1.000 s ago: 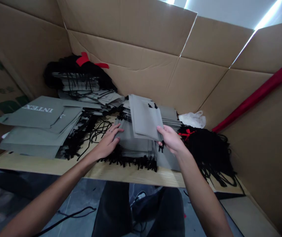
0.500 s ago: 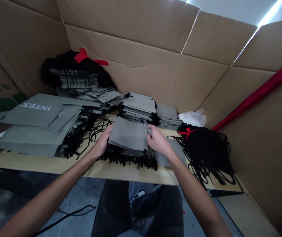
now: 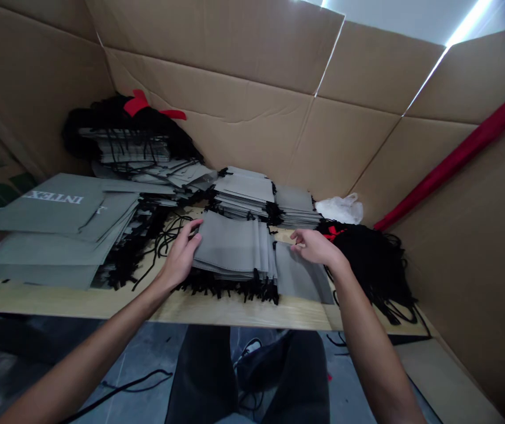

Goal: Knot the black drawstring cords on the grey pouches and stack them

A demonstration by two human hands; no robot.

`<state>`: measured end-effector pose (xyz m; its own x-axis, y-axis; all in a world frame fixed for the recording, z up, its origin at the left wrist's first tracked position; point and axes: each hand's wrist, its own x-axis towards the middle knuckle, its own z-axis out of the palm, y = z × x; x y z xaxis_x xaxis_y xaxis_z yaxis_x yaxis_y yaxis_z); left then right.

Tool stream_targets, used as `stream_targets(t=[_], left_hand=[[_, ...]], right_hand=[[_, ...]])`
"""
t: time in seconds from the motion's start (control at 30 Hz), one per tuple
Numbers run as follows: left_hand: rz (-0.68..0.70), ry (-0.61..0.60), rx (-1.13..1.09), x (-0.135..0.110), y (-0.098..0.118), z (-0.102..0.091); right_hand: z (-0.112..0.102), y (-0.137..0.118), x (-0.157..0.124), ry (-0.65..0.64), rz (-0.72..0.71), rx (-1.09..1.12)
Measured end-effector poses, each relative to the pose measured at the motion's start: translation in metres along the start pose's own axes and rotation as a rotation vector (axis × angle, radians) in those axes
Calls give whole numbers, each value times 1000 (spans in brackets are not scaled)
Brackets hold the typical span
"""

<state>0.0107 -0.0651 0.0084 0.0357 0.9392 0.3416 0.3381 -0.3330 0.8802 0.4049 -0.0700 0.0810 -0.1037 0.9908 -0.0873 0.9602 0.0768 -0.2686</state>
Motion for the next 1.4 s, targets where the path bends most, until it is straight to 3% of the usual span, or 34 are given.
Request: stream_targets(t=[0.17,0.3,0.43,0.73,1.1,1.27,1.4], left_hand=[[2,-28,56,-1,3,-3],[-7,-61,61,-5,0,-9],[-19,-53,29,-7,-4,-11],[14,73,-55,-30,0,-18],[-15,83,-24,-50,-3,-29],[7,98,31,-54,4,-30],[55,119,60,-55,21,-30]], right_hand=[[11,31,-1,3,166,-172],[11,55,-5,92,433,-298],[14,73,-6,9,590,-322],[21,83,-6,-72,591,-332],[19,79,-7,-183,551,-294],[17,79,-13,-81,582,-220],[-1,76,-24,162,643,-119]])
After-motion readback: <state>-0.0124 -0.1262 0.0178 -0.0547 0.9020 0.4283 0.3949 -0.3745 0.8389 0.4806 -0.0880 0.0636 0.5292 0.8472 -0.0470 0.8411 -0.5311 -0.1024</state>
